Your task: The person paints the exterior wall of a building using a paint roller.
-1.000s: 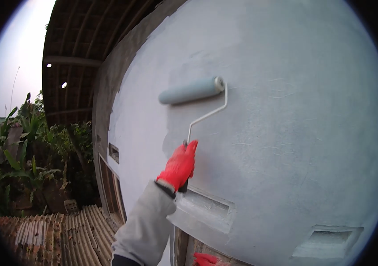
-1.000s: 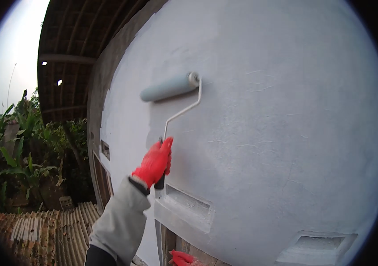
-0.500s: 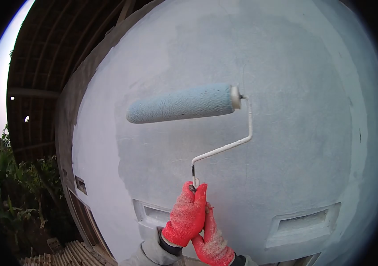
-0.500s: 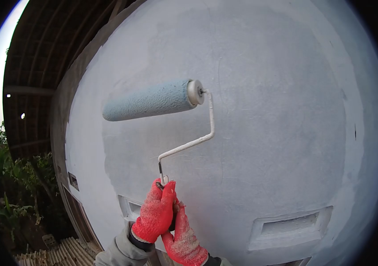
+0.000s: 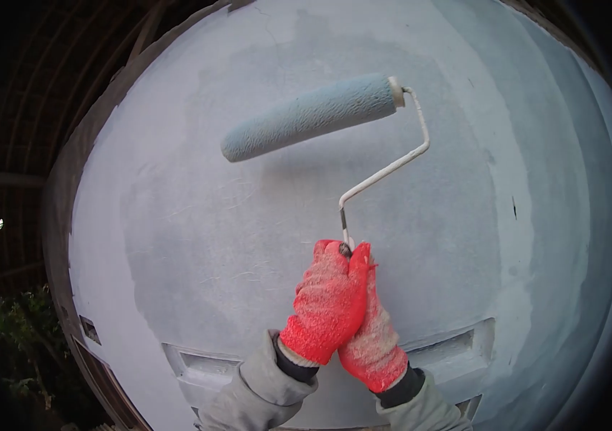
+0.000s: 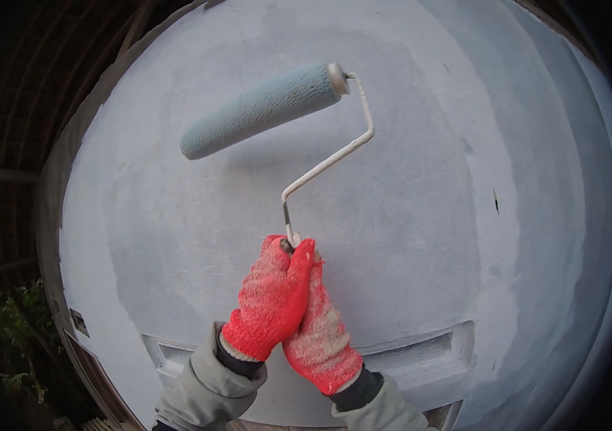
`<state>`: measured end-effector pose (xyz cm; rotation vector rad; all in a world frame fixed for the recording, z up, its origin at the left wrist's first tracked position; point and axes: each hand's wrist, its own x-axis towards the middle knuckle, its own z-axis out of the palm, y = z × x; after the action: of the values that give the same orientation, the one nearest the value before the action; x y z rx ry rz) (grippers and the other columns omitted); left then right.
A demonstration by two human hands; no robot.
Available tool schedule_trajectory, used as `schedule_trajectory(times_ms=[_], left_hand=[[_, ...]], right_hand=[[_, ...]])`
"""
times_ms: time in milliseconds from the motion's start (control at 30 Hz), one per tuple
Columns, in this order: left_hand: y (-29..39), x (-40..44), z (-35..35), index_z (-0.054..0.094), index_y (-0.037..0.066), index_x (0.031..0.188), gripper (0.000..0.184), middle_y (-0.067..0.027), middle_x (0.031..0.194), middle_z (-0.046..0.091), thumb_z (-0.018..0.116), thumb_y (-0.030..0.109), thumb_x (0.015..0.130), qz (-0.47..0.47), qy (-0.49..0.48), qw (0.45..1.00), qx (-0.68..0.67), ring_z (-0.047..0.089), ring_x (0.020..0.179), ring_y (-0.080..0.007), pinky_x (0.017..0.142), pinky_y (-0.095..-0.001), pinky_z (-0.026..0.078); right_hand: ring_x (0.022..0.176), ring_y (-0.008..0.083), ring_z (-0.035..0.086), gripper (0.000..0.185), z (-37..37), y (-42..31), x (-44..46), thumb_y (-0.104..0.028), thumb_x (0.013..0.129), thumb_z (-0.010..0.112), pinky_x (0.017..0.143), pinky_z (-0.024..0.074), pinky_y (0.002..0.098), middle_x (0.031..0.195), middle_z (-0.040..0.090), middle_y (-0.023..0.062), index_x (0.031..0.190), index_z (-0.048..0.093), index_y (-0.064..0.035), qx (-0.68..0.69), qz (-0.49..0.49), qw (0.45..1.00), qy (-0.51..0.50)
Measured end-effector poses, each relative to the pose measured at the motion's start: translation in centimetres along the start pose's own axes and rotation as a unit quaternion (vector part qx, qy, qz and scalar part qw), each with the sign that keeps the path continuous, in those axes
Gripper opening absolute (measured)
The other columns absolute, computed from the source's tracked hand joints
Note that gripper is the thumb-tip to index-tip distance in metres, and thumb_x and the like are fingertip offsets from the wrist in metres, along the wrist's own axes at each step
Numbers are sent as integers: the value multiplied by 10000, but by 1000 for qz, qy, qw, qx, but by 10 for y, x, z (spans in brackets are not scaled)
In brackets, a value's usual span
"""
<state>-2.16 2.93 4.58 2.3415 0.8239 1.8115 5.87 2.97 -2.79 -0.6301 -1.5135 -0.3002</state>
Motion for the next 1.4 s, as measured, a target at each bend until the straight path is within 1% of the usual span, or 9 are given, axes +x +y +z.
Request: schedule_trajectory(times_ms=[133, 300, 400, 467, 800, 967, 1067, 1133, 1400], left_hand=[[28, 24, 16, 565, 52, 1128, 293, -197, 1123, 576, 440, 294, 1022, 129, -45, 990, 33, 610, 1026, -353, 830, -420, 479], [36, 32, 30, 567, 42, 1181, 357, -125, 1119, 599, 431, 337, 1033, 214, 55, 959, -177, 587, 1053, -255, 874, -343, 482], [25, 43, 29, 570, 61, 1184, 363, -78, 1151, 608, 416, 357, 1041, 246, 82, 945, -197, 576, 1045, -183, 880, -336, 482], [29, 41, 23, 565, 54, 1168, 355, -88, 1109, 613, 423, 352, 1039, 126, 41, 973, -192, 579, 1036, -183, 873, -324, 480], [14, -8, 9, 541, 21, 1088, 148, -165, 1220, 525, 551, 107, 968, 147, 27, 972, -180, 582, 1036, -226, 867, -326, 493], [4, -20, -12, 562, 24, 1077, 164, -176, 1224, 530, 591, 68, 921, 155, 22, 978, -136, 593, 1002, -237, 847, -325, 497], [-10, -33, -25, 567, 23, 1087, 196, -181, 1219, 540, 609, 50, 898, 158, 12, 978, -139, 592, 1009, -240, 837, -327, 499], [-19, -46, -39, 571, 23, 1083, 207, -183, 1211, 547, 623, 47, 885, 153, -2, 979, -131, 591, 1026, -253, 841, -337, 499], [-20, -62, -56, 594, 33, 1057, 240, -188, 1188, 568, 688, 67, 839, 174, -30, 977, -118, 578, 1100, -329, 885, -387, 492]], right_hand=[[1369, 362, 385, 785, -42, 3, 29, -2, 913, 530, 1101, 322, 366, 1488, 350, 251, 1550, 83, -105, -8, -38, 997, 61], [803, 215, 622, 633, -119, -15, 92, -146, 991, 481, 697, 520, 337, 1132, 610, 207, 1544, 175, -135, -173, 15, 976, 131], [602, 143, 492, 553, -159, -13, 151, -259, 1011, 476, 572, 474, 281, 837, 585, 80, 1520, 288, -151, -196, -11, 960, 200], [540, 39, 392, 507, -177, -39, 180, -239, 996, 474, 460, 387, 210, 745, 482, -29, 1488, 368, -184, -55, 43, 981, 182], [531, 50, 371, 482, -173, -63, 299, -292, 972, 530, 476, 355, 208, 718, 467, -33, 1441, 439, -223, -21, 70, 993, 95], [502, 41, 355, 197, -150, -62, 358, -327, 968, 539, 468, 336, 216, 663, 462, -17, 1014, 561, -137, -88, 79, 992, 42], [495, 48, 346, 241, -143, -61, 313, -315, 969, 525, 470, 338, 218, 674, 461, -16, 1114, 593, -135, -54, 41, 998, 2], [487, 61, 336, 463, -137, -73, 266, -260, 975, 488, 455, 335, 225, 673, 436, -17, 1437, 452, -238, -117, 115, 985, 47], [481, 45, 317, 360, -122, -70, 357, -313, 955, 538, 437, 302, 223, 652, 426, -29, 1277, 541, -151, -125, 131, 982, 54]])
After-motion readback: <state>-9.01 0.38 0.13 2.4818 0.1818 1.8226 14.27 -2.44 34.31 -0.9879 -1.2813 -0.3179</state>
